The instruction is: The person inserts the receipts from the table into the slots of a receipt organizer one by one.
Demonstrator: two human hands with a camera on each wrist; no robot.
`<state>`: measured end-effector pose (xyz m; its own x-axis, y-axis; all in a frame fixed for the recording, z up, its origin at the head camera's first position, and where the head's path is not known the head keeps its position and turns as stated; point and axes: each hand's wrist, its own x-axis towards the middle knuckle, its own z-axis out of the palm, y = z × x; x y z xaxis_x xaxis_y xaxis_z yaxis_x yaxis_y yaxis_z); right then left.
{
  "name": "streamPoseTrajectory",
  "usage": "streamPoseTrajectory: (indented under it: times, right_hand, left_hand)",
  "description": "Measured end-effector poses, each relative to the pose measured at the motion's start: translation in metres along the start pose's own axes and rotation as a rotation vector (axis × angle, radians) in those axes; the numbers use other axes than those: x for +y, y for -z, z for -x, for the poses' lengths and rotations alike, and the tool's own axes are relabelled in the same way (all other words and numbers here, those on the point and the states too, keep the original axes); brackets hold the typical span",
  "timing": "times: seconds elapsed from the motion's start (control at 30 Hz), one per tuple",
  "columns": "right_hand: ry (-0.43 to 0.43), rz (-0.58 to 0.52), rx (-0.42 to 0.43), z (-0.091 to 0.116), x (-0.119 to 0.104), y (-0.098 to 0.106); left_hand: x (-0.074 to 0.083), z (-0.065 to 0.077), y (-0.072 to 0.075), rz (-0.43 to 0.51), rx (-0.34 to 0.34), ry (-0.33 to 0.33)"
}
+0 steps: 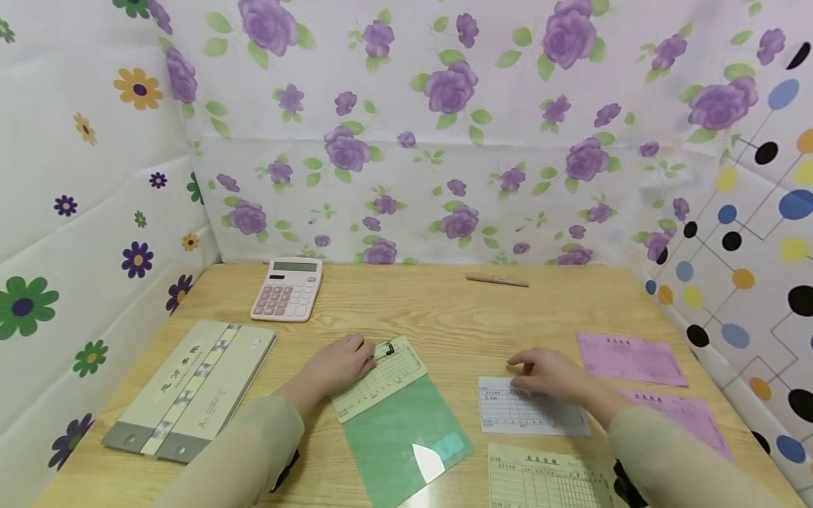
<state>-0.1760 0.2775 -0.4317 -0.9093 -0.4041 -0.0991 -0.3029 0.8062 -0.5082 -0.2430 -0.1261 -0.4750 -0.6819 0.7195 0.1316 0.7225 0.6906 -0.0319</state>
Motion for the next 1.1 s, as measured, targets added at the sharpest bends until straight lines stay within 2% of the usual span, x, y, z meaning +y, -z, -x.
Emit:
streamPoseTrajectory:
  times: [0.17, 0.33, 0.5, 0.87, 1.1]
  right_hand:
    - [0.014, 0.043, 0.016, 0.016, 0.02, 0.009]
    - [-0.038, 0.084, -0.003, 0.037, 0.036, 0.017]
    - [-0.053, 0.064, -0.025, 0.051, 0.044, 0.024]
    - [-0.078, 0.039, -0.079, 0.061, 0.056, 0.02]
    - [-0.139, 0.021, -0.081, 0.06, 0.058, 0.015]
  left_hand:
    - [0.001, 0.004, 0.0, 0.014, 0.025, 0.018]
    - [0.002, 0.003, 0.001, 0.035, 0.016, 0.026]
    - [0.003, 0.002, 0.001, 0.048, 0.016, 0.026]
    - [0.002, 0.003, 0.001, 0.054, 0.058, 0.008]
    - [0.002, 0.003, 0.003, 0.058, 0.019, 0.033]
